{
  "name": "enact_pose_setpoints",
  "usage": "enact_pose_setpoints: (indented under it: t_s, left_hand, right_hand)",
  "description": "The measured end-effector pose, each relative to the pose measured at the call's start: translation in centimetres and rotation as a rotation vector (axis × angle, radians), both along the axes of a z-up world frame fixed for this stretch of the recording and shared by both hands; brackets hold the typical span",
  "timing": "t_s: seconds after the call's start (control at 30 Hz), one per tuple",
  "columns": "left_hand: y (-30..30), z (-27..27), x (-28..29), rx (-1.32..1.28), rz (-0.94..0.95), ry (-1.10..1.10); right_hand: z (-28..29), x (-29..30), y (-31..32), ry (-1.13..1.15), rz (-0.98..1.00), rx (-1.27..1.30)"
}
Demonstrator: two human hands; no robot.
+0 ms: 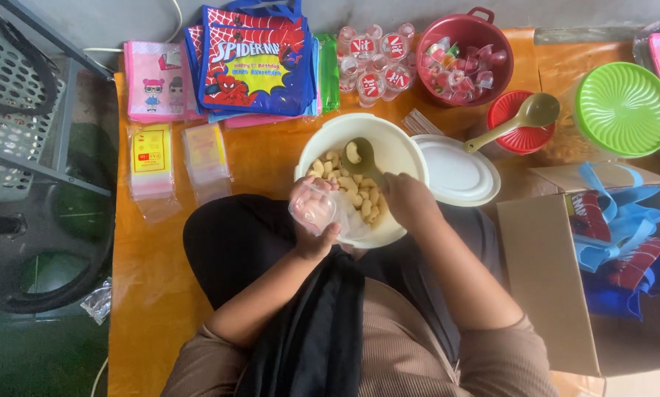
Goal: The person is sitting on the floor and manually filling small plastic bags with snacks from a bowl, occasionally using a spoon.
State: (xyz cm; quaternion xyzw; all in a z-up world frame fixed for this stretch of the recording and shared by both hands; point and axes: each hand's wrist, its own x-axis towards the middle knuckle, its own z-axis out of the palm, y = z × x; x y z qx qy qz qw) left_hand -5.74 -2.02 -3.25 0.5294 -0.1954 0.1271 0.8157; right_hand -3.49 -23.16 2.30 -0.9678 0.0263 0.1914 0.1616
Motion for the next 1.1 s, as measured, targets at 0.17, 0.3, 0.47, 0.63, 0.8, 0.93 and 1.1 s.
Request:
enact_pose_setpoints:
  t_s: [0.17,0.3,0.47,0.63,0.8,0.93,1.1]
  left_hand:
    - [-0.7,0.4,0.1,-0.027,-0.029,0.017]
    - [-0.7,0.3,-0.2,-0.059,-0.055,0.051]
    - [0.5,0.9,-0.1,-0.047,-0.064,0.068]
    - [2.5,0.1,3.4,-0.059,-0.185,0.075]
    - [7.8,2.5,11.4,0.099,-0.198,-0.002]
    - [6.0,0.5,12.2,0.016,-0.335,0.087]
    - [3.0,3.6,8.4,0.182,-0.232,0.033]
  right_hand:
    - [-4.4,2.8,-0.3,-0.088,0.292,-0.511]
    - [-1.8,2.9,2.3,0.154,0.640,-0.723]
    - [-2.3,5.1,1.6,0.142,0.763,-0.709]
    - [1.1,4.7,1.0,0.065,0.734,-0.650]
    - [-1.3,5.5,-0.5,0.002,0.711,-0.618]
    - [-2.4,4.0,-0.3,-0.150,0.768,-0.699]
    - [-1.5,1.5,-1.9,-0.068,0.608,-0.565]
